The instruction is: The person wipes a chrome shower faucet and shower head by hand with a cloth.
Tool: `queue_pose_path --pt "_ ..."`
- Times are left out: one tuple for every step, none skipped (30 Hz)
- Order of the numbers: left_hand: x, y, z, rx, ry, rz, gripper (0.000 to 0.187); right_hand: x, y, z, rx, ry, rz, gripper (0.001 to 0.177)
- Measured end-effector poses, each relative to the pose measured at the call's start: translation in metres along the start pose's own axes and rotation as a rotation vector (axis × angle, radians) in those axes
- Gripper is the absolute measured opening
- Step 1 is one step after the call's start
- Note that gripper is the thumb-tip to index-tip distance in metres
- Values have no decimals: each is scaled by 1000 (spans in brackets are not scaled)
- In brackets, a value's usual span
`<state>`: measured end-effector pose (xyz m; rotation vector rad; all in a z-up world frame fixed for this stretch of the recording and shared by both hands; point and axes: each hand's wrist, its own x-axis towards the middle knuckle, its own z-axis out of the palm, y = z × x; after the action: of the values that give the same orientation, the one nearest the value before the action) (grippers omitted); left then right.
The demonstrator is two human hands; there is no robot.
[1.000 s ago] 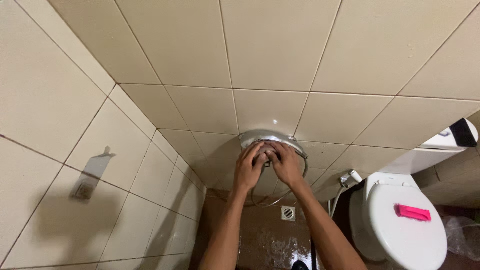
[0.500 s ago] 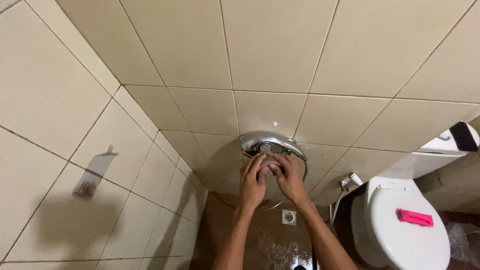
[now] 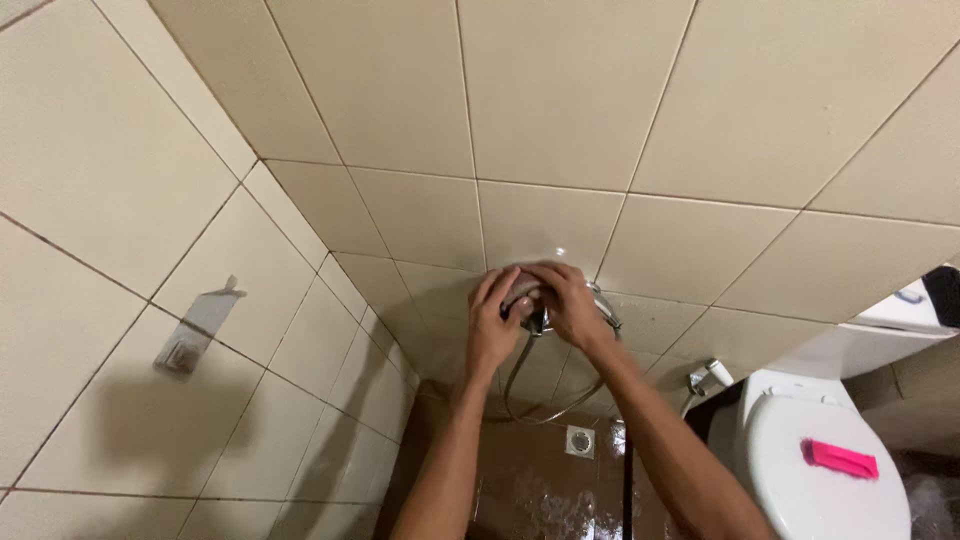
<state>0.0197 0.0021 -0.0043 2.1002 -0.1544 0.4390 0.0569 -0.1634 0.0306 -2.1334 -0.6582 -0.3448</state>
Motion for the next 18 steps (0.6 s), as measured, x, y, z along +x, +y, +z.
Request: queue_pose_path --pt "7 -6 -1 10 18 55 56 4 3 1 -27 4 -42 44" --pt "11 -10 -1 20 36 109 59 7 6 3 -54 8 -84 47" --pt "15 -14 0 45 0 88 59 12 8 4 -82 16 -129 50" --pt "21 -16 1 70 -37 66 59 15 11 3 -115 19 -111 50" --pt "23 -18 0 98 -76 41 59 15 12 4 -145 21 -91 49" --pt "25 -20 -1 166 -100 -2 58 16 13 6 -175 22 -71 49" --pt "28 -20 -1 234 -127 -42 56 18 15 8 -211 24 -78 48" --pt "31 -20 0 301 -153 -81 54 20 17 10 -246 26 -84 48" --pt "34 -20 2 264 -129 -52 53 20 19 10 -284 26 -89 47" --pt "37 -20 5 226 -105 -24 52 18 22 9 -267 53 -80 46" --pt "37 -21 8 189 -82 -1 52 14 24 8 -248 75 -69 45" --pt "38 -22 10 225 -64 85 52 9 26 7 -229 98 -58 45" --pt "40 -22 12 262 -40 169 52 6 29 6 -232 125 -55 46" --pt "42 -21 13 298 -17 253 52 1 32 4 -234 152 -52 47" --pt "46 -18 18 312 -37 248 48 -3 37 3 -238 182 -52 49" --pt "50 -13 25 325 -58 244 44 -8 43 4 -213 182 12 47" --pt "54 -7 32 338 -79 243 40 -14 49 4 -190 187 77 46" --pt "57 -1 38 379 -117 229 39 -21 58 5 -166 191 142 44"
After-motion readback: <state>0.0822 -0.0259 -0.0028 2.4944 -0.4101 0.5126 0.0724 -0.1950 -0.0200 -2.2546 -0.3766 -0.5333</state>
